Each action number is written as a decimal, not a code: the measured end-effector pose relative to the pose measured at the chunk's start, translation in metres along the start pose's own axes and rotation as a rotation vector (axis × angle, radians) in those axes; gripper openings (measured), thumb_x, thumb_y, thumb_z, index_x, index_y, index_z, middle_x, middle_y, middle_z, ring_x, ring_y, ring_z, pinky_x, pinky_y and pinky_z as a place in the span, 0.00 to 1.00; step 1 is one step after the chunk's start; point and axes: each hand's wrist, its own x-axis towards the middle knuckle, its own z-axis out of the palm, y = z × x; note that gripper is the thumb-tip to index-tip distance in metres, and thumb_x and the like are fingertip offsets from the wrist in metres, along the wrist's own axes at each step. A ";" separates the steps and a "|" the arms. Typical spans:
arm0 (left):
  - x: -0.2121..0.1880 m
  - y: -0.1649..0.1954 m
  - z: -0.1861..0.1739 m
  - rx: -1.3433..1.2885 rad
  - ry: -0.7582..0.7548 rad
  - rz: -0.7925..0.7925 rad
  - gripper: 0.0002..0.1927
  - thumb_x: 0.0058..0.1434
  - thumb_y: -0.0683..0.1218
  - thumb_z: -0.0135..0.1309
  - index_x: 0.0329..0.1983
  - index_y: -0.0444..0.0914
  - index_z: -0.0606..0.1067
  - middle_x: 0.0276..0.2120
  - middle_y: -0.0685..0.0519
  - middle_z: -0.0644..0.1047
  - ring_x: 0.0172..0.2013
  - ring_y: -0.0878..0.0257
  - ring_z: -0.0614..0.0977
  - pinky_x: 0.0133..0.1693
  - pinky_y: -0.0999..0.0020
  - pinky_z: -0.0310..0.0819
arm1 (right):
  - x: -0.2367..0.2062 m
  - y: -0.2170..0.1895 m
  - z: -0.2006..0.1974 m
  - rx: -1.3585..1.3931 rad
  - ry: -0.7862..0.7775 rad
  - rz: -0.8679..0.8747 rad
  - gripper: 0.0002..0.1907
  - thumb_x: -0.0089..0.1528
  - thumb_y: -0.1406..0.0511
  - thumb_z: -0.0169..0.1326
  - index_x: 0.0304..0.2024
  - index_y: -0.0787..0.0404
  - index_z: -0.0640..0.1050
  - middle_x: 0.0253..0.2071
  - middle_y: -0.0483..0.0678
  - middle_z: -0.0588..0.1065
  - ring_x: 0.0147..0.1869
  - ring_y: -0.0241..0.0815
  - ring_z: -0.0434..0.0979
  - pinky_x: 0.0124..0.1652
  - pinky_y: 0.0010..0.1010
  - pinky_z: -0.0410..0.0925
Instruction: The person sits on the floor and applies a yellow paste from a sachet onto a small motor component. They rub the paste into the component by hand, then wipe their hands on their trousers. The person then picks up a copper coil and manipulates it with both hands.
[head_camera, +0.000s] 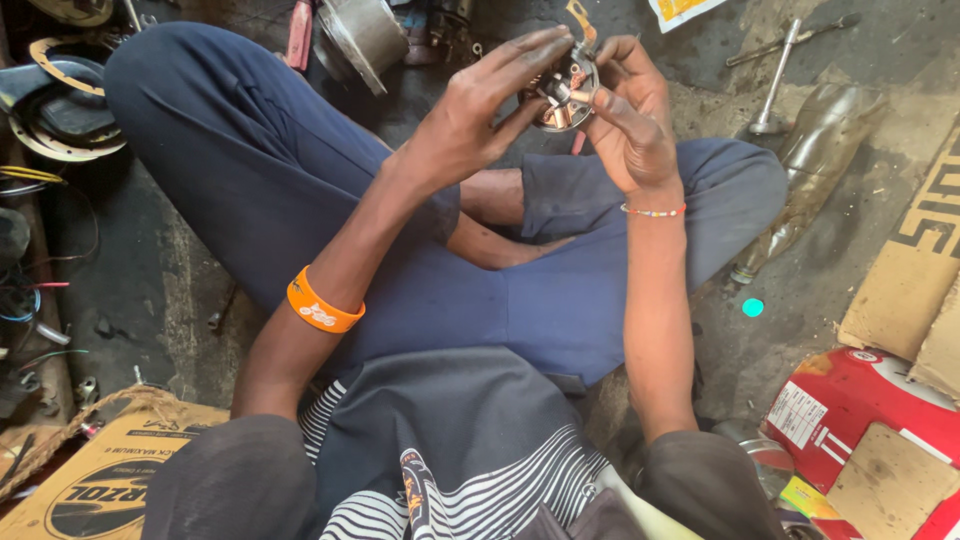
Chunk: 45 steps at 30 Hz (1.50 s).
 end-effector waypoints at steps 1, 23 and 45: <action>0.000 0.001 0.000 0.004 0.005 0.005 0.31 0.68 0.34 0.59 0.73 0.37 0.65 0.70 0.44 0.69 0.69 0.46 0.73 0.70 0.58 0.73 | 0.000 0.000 0.000 0.004 -0.004 0.001 0.21 0.68 0.69 0.60 0.58 0.63 0.66 0.57 0.52 0.71 0.58 0.41 0.77 0.56 0.34 0.75; -0.002 0.008 0.006 -0.141 0.088 -0.071 0.29 0.62 0.29 0.50 0.67 0.37 0.72 0.69 0.46 0.71 0.73 0.50 0.70 0.67 0.63 0.75 | -0.003 0.004 0.004 -0.153 -0.022 0.029 0.22 0.63 0.72 0.65 0.54 0.60 0.69 0.46 0.45 0.73 0.50 0.34 0.76 0.44 0.21 0.72; -0.006 0.006 0.012 -0.123 0.148 -0.098 0.28 0.63 0.31 0.55 0.67 0.37 0.70 0.58 0.47 0.80 0.56 0.53 0.85 0.57 0.63 0.81 | -0.002 0.009 0.014 -0.243 -0.036 0.031 0.34 0.60 0.72 0.69 0.65 0.63 0.69 0.55 0.43 0.71 0.60 0.32 0.72 0.61 0.23 0.70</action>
